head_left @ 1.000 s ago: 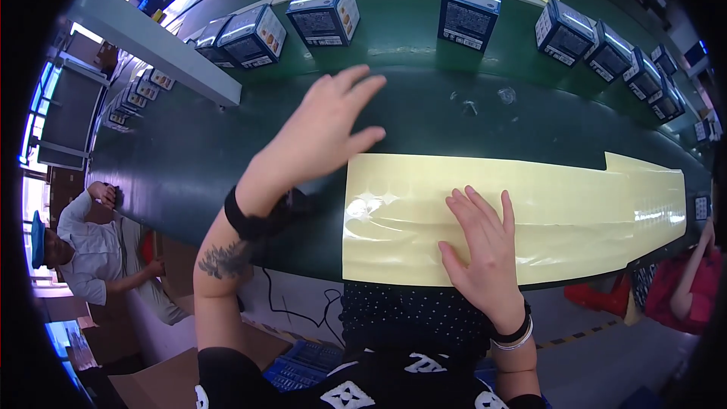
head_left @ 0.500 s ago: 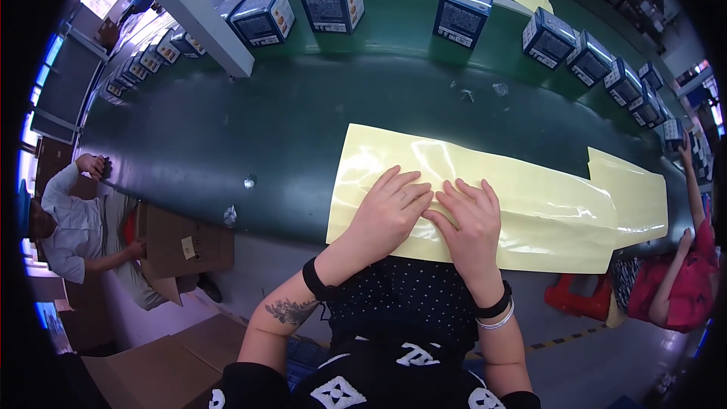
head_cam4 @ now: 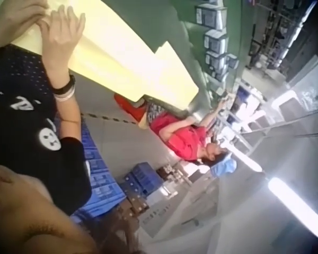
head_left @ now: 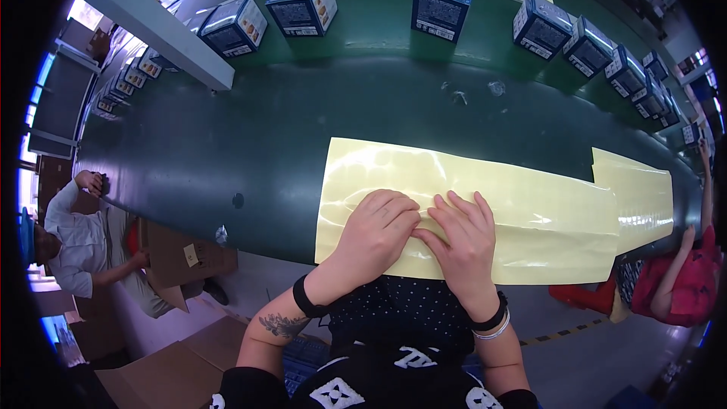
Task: The person peels circular stickers from a yellow backing sheet by hand and presses them onto the top of blue boxes on a conveyor belt, repeating the process for several boxes.
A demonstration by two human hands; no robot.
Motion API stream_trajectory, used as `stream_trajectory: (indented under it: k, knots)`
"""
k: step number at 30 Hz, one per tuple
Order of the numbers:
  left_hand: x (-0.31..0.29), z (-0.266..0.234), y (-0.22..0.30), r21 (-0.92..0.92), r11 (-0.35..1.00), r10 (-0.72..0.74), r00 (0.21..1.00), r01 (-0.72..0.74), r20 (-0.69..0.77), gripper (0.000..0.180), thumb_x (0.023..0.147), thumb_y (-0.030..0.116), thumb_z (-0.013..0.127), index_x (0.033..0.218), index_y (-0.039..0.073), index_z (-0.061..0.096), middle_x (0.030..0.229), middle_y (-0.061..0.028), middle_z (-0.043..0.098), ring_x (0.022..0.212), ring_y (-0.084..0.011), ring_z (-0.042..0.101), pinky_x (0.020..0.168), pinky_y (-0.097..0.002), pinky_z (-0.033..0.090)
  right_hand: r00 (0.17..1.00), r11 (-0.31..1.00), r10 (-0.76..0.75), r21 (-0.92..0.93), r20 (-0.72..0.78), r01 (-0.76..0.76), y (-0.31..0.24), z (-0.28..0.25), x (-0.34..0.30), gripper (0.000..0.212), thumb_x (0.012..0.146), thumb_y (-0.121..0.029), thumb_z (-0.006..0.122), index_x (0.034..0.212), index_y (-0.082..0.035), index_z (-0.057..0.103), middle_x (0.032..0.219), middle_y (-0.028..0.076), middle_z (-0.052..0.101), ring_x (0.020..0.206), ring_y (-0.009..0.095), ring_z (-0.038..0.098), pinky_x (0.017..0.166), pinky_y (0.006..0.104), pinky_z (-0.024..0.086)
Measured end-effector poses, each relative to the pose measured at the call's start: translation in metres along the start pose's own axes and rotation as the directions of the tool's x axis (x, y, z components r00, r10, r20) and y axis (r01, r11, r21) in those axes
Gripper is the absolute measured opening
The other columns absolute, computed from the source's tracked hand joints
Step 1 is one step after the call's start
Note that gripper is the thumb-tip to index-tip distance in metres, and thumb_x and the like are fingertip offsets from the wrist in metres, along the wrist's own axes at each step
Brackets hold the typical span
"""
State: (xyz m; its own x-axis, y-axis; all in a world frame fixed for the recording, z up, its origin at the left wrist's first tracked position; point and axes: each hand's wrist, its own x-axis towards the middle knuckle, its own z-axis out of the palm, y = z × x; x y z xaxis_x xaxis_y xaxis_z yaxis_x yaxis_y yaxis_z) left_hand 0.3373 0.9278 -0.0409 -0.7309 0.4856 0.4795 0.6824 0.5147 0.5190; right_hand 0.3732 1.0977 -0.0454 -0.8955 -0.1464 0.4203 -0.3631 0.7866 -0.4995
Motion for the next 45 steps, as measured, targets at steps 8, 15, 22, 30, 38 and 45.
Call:
stream_trajectory:
  k: [8,15,22,30,38,45]
  knots:
    - [0.033,-0.053,0.014,-0.295,0.911,-0.211,0.940,0.288,0.267,0.017,0.079,0.001,0.069,0.093,0.002,0.061,0.099,-0.0115,0.062,0.096,-0.0310,0.059,0.086,-0.0394,0.048,0.995,0.998,0.025,0.048,0.095,-0.029,0.015,-0.017,0.010,0.052,0.068,-0.033,0.084,0.107,-0.003,0.067,0.114,0.011,0.069,0.117,0.031,0.059,0.110,0.0515,0.033]
    - [0.185,-0.060,-0.073,0.070,0.981,0.159,0.952,-0.183,0.261,0.020,0.080,0.005,0.072,0.091,0.005,0.056,0.123,-0.0125,0.060,0.111,-0.0335,0.057,0.093,-0.0398,0.047,0.987,0.999,0.018,0.048,0.158,-0.025,0.026,-0.024,0.002,0.055,0.070,-0.037,0.082,0.109,-0.002,0.066,0.120,0.014,0.065,0.121,0.033,0.056,0.111,0.0532,0.030]
    - [0.269,-0.024,-0.152,0.100,0.986,0.119,0.980,-0.136,0.158,0.018,0.084,0.009,0.070,0.093,0.003,0.056,0.110,-0.0135,0.066,0.105,-0.0325,0.061,0.090,-0.0384,0.049,0.985,0.996,0.029,0.074,0.168,-0.042,0.034,-0.025,0.003,0.054,0.071,-0.038,0.081,0.108,-0.002,0.066,0.119,0.014,0.065,0.121,0.033,0.056,0.110,0.0542,0.031]
    - [0.271,-0.005,-0.160,0.260,0.945,0.203,0.979,-0.197,0.003,0.017,0.085,0.011,0.069,0.100,0.006,0.062,0.106,-0.0095,0.066,0.098,-0.0287,0.063,0.086,-0.0383,0.049,0.983,0.998,0.040,0.044,0.177,-0.049,0.041,-0.030,0.003,0.052,0.071,-0.038,0.081,0.105,-0.002,0.067,0.118,0.014,0.065,0.119,0.032,0.056,0.109,0.0539,0.032]
    - [0.260,0.006,-0.166,0.477,0.811,0.435,0.894,-0.339,-0.104,0.018,0.087,0.014,0.068,0.104,0.009,0.066,0.107,-0.0056,0.066,0.101,-0.0274,0.062,0.087,-0.0392,0.048,0.980,0.997,0.059,0.045,0.190,-0.069,0.043,-0.036,0.001,0.042,0.076,-0.027,0.080,0.107,-0.002,0.066,0.122,0.014,0.063,0.121,0.032,0.056,0.110,0.0552,0.031]
    - [0.253,-0.019,-0.128,0.444,0.862,0.255,0.966,-0.245,0.039,0.042,0.084,0.015,0.067,0.124,0.004,0.057,0.129,-0.0201,0.052,0.117,-0.0380,0.051,0.102,-0.0455,0.039,0.934,0.986,0.058,-0.167,0.353,0.001,0.027,-0.055,0.014,0.042,0.081,-0.020,0.075,0.117,-0.002,0.062,0.133,0.015,0.056,0.129,0.032,0.050,0.113,0.0587,0.024]
